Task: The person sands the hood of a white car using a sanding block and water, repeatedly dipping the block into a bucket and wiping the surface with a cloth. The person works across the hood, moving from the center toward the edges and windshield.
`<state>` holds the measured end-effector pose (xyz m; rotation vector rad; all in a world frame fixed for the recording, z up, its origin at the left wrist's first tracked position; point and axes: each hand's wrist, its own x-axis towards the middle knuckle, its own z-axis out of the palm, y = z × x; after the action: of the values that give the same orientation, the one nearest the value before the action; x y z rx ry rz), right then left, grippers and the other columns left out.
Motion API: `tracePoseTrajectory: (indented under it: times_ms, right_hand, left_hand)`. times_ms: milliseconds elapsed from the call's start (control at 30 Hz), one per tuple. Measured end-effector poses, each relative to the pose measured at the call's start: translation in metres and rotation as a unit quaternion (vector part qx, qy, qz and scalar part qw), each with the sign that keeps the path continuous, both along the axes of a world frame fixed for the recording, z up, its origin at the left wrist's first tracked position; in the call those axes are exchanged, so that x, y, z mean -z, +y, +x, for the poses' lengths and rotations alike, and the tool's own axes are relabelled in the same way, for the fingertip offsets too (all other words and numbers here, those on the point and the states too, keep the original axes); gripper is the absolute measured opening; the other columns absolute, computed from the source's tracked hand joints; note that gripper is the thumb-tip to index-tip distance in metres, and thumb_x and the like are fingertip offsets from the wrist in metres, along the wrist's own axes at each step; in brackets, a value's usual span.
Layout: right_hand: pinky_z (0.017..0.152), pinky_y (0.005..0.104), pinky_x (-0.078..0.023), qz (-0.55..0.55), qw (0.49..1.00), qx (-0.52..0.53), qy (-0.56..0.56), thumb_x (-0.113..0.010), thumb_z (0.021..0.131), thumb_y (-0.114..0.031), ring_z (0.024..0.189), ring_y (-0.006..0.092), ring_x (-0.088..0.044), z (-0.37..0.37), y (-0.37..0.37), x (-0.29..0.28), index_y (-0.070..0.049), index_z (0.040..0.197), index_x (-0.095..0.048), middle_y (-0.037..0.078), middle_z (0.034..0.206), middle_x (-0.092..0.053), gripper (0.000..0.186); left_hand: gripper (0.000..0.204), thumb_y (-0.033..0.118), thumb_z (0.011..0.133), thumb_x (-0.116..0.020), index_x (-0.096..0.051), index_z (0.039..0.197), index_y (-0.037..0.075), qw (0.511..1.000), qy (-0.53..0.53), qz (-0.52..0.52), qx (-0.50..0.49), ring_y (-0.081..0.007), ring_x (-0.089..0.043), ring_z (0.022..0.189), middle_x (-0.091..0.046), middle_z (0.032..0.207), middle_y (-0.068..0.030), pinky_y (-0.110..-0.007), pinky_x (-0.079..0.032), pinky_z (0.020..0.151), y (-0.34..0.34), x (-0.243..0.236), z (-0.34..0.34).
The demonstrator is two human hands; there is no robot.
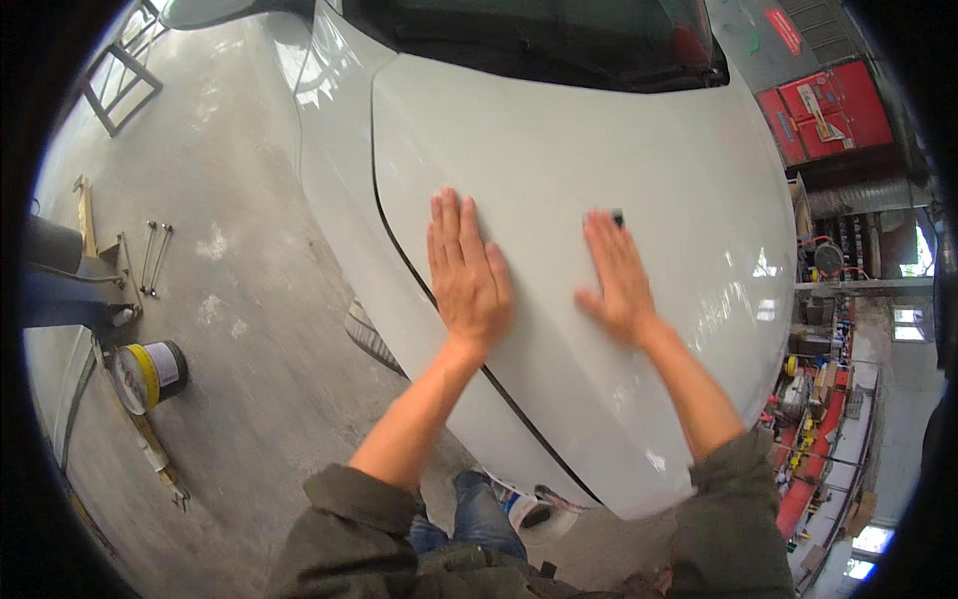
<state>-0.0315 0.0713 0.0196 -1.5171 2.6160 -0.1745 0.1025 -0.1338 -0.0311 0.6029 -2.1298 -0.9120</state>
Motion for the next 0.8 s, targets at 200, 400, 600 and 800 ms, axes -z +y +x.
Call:
tracePoseTrajectory:
  times_ms: [200, 400, 600, 800]
  right_hand:
    - [0.133, 0.0508, -0.008, -0.032, 0.974, 0.212, 0.078, -0.047, 0.102, -0.066, 0.163, 0.0318, -0.016, -0.130, -0.123, -0.011, 0.000, 0.166, -0.023, 0.019, 0.175, -0.021, 0.095]
    - [0.132, 0.0514, -0.012, -0.024, 0.999, -0.015, 0.024, -0.045, 0.101, -0.071, 0.163, 0.0320, -0.016, -0.030, -0.093, 0.008, -0.002, 0.167, -0.025, 0.018, 0.175, -0.020, 0.098]
    - [0.133, 0.0470, -0.012, -0.011, 0.995, 0.086, 0.047, -0.041, 0.106, -0.062, 0.164, 0.0268, -0.013, -0.126, -0.121, -0.015, -0.004, 0.167, -0.024, 0.013, 0.176, -0.020, 0.086]
    - [0.131, 0.0513, -0.016, -0.092, 0.977, 0.194, 0.009, -0.050, 0.106, -0.046, 0.161, 0.0319, -0.023, -0.082, -0.170, 0.001, 0.001, 0.160, -0.040, 0.018, 0.173, -0.026, 0.072]
  left_hand:
    - [0.058, 0.016, 0.105, -0.043, -0.038, 0.157, -0.009, 0.999, 0.023, 0.010, 0.035, -0.0422, -0.026, 0.159, -0.032, 0.169, -0.0252, -0.053, -0.021, 0.129, 0.015, -0.004, -0.013]
    - [0.059, 0.017, 0.104, -0.043, -0.038, 0.157, -0.009, 1.000, -0.012, 0.011, 0.016, -0.0418, -0.026, 0.159, -0.032, 0.169, -0.0251, -0.054, -0.021, 0.129, -0.003, 0.004, 0.002]
    - [0.060, 0.016, 0.103, -0.043, -0.038, 0.156, -0.011, 0.999, 0.018, 0.012, 0.040, -0.0439, -0.027, 0.159, -0.031, 0.169, -0.0273, -0.055, -0.021, 0.128, 0.011, 0.000, -0.007]
    - [0.060, 0.016, 0.103, -0.043, -0.039, 0.155, -0.011, 1.000, -0.004, 0.005, 0.029, -0.0442, -0.026, 0.159, -0.032, 0.168, -0.0284, -0.055, -0.021, 0.128, 0.001, 0.002, -0.003]
